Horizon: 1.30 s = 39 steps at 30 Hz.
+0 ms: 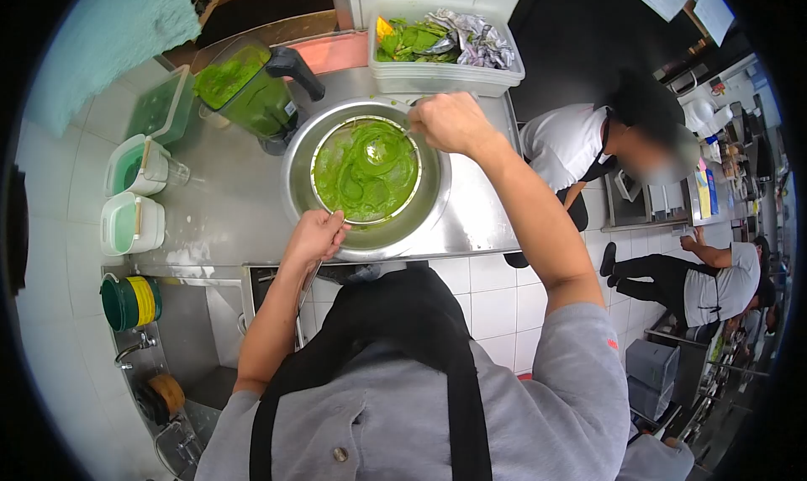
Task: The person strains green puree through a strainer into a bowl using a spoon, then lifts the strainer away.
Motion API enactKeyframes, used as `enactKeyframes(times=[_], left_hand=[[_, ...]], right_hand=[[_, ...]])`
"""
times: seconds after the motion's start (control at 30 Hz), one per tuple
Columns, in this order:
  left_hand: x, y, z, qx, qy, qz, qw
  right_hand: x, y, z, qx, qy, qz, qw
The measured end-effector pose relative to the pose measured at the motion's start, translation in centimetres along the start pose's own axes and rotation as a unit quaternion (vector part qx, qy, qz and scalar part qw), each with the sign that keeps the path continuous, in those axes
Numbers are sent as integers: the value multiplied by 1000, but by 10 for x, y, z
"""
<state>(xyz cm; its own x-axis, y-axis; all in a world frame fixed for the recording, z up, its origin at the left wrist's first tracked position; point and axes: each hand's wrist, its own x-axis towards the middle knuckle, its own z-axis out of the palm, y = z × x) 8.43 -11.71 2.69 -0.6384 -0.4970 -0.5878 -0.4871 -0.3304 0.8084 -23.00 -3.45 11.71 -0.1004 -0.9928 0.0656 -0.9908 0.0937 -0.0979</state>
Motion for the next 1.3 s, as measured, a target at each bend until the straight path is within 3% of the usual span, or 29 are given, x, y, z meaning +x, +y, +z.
enactKeyframes(times=[0.03, 0.1, 0.17, 0.37, 0.47, 0.57, 0.77, 0.93, 1.1, 1.3], left_hand=[[2, -2, 2, -10, 0, -9, 1000], [5, -2, 5, -31, -1, -4, 1000], [6, 0, 8, -12, 26, -21, 999], [2, 3, 4, -20, 28, -6, 999], [3, -5, 0, -59, -4, -5, 998], [5, -1, -1, -53, -1, -14, 998], [11, 1, -4, -38, -7, -32, 999], [14, -1, -9, -41, -8, -33, 999], [18, 2, -10, -53, -13, -29, 998], [19, 6, -15, -41, -24, -39, 998]], right_hand=[[0, -1, -9, -34, 14, -33, 999], [-4, -10, -24, -63, 13, -15, 998], [-7, -18, -25, 10, 54, 2, 998], [-6, -20, 12, 40, -31, 23, 998], [-5, -23, 2, -48, 57, -26, 997], [-12, -38, -3, -23, 96, -39, 994], [-11, -54, 21, -9, 115, -96, 989], [-15, -67, 3, -85, 89, -43, 992], [-17, -83, 6, -77, 137, -120, 980], [-28, -49, 46, -49, 181, -159, 969]])
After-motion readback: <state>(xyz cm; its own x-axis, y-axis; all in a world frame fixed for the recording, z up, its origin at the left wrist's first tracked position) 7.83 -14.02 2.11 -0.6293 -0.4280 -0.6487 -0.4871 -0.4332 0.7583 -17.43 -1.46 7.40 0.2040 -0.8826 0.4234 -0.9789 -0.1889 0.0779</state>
